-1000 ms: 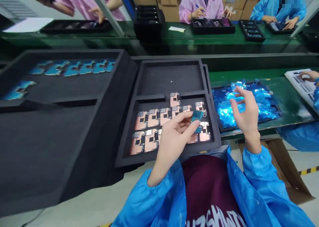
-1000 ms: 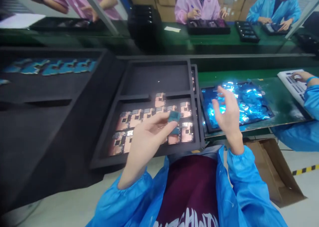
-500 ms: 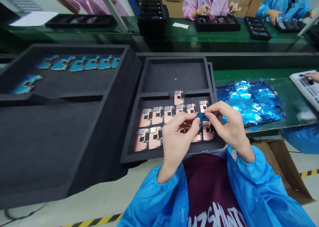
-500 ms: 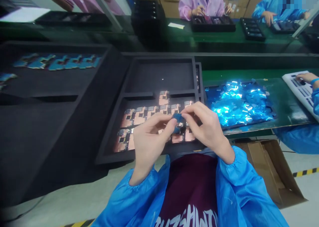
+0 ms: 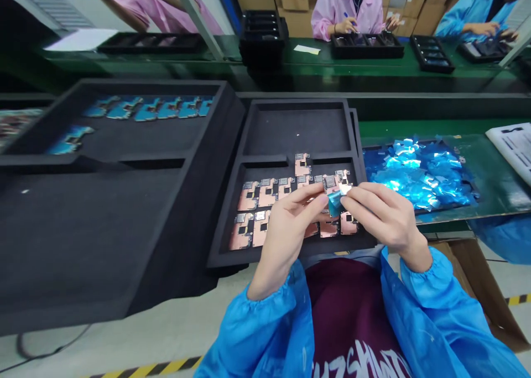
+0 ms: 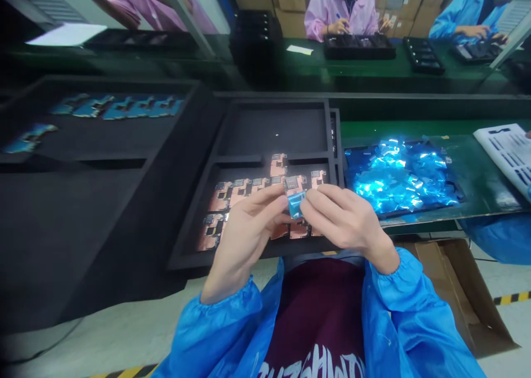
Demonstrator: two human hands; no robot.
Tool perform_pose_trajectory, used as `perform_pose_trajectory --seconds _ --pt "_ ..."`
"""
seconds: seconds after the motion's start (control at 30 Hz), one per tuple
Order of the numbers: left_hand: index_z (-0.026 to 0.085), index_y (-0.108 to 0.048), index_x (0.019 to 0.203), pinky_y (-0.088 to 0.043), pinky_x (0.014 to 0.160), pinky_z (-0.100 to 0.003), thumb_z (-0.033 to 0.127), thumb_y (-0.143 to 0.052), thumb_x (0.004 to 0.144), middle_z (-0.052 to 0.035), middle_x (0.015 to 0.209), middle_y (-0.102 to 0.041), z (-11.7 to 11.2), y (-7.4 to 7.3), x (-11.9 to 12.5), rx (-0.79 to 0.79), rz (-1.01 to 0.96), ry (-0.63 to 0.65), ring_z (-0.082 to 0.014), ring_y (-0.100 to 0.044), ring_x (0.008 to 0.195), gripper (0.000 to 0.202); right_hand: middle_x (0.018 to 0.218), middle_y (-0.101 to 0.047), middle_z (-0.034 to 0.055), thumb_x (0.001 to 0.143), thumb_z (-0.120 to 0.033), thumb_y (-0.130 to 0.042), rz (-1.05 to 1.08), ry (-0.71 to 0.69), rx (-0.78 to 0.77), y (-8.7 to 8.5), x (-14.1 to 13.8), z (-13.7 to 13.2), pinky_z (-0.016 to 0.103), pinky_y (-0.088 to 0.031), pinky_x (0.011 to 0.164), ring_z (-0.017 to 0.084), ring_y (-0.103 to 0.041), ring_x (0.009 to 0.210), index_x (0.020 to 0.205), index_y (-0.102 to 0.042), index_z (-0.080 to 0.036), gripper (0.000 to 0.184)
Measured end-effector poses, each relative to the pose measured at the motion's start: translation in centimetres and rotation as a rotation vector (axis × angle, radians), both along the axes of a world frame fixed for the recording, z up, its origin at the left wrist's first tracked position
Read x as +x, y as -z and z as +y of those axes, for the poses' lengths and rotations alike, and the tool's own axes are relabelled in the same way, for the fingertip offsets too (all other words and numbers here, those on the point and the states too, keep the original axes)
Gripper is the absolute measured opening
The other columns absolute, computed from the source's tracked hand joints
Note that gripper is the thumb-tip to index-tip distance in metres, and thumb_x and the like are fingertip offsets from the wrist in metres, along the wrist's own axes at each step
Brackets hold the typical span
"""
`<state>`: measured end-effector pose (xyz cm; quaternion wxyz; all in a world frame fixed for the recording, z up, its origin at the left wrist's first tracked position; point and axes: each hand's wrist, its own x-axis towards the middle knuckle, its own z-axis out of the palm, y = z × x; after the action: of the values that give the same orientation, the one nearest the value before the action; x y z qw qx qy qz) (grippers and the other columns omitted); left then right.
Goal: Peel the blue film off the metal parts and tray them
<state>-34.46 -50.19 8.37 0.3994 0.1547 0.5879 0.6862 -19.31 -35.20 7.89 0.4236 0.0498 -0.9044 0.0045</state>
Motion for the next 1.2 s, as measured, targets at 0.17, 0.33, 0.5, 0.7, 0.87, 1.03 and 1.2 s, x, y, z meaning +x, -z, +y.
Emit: perform_pose_trajectory --seconds 0.17,0.33,0.5,0.7,0.87,1.03,1.2 --pt "0.018 -0.079 0.113 -0.069 0.075 -0.032 0.045 -0.095 0.079 -0.0110 0.112 -0.084 0.6 -0.1 -1.2 0.089 -0.083 -0.020 -0.0255 -0.082 0.093 0.046 0.108 -0.082 0.0042 0.105 -0.012 -0.066 -0.019 -0.124 -0.137 0.1 1.2 -0.1 0.037 -0.070 0.085 0.022 -0.079 0.100 0.115 -0.076 -0.027 0.021" --pt "0.020 -0.078 0.113 -0.071 0.088 -0.038 0.042 -0.090 0.082 -0.0102 0.116 -0.083 0.3 -0.8 -2.4 0.087 0.064 -0.194 -0.0275 -0.082 0.104 0.040 0.096 -0.078 0.0035 0.099 -0.014 -0.070 0.201 0.046 -0.532 1.5 3.1 0.8 0.037 -0.066 0.071 0.022 -0.077 0.085 0.107 -0.074 -0.028 0.016" --pt "0.025 -0.082 0.107 -0.072 0.082 -0.043 0.037 -0.091 0.078 -0.0073 0.097 -0.082 -4.0 -5.5 -3.1 -0.124 0.392 -0.242 -0.0290 -0.082 0.086 0.032 0.088 -0.074 0.0028 0.092 -0.036 -0.071 0.135 0.550 -0.985 5.6 6.4 9.3 0.031 -0.056 0.061 0.022 -0.071 0.076 0.115 -0.071 -0.023 0.027" --pt "0.023 -0.083 0.114 -0.069 0.086 -0.044 0.036 -0.089 0.081 -0.0052 0.099 -0.081 -4.0 -11.6 -7.2 -0.307 0.816 -0.161 -0.0235 -0.078 0.078 0.036 0.086 -0.077 0.0092 0.086 -0.038 -0.063 -0.288 0.897 -0.844 11.4 6.3 17.6 0.042 -0.055 0.079 0.027 -0.070 0.077 0.108 -0.074 -0.019 0.032" --pt "0.009 -0.077 0.110 -0.067 0.083 -0.044 0.015 -0.079 0.087 -0.0036 0.077 -0.075 3.4 -11.0 -15.2 -0.436 0.761 0.023 -0.0217 -0.075 0.071 0.024 0.115 -0.075 0.0201 0.093 -0.038 -0.053 -0.285 1.002 -0.584 12.6 5.8 16.8 0.045 -0.054 0.081 0.034 -0.070 0.094 0.115 -0.076 -0.017 0.039" --pt "0.014 -0.071 0.091 -0.064 0.084 -0.041 0.012 -0.086 0.075 -0.0036 0.068 -0.072 9.3 -8.1 -22.8 -0.535 0.741 0.109 -0.0231 -0.075 0.073 0.022 0.112 -0.075 0.0252 0.099 -0.034 -0.043 -0.245 1.043 -0.551 12.7 5.7 15.9 0.049 -0.056 0.082 0.039 -0.071 0.096 0.139 -0.070 -0.009 0.054" --pt "0.015 -0.073 0.087 -0.058 0.083 -0.038 0.016 -0.086 0.077 -0.0013 0.065 -0.068 13.4 -5.0 -26.7 -0.700 1.012 0.226 -0.0204 -0.069 0.069 0.016 0.110 -0.078 0.0257 0.104 -0.042 -0.039 -0.194 1.065 -0.624 11.6 5.0 14.8 0.050 -0.057 0.078 0.041 -0.075 0.092 0.152 -0.063 -0.009 0.063"
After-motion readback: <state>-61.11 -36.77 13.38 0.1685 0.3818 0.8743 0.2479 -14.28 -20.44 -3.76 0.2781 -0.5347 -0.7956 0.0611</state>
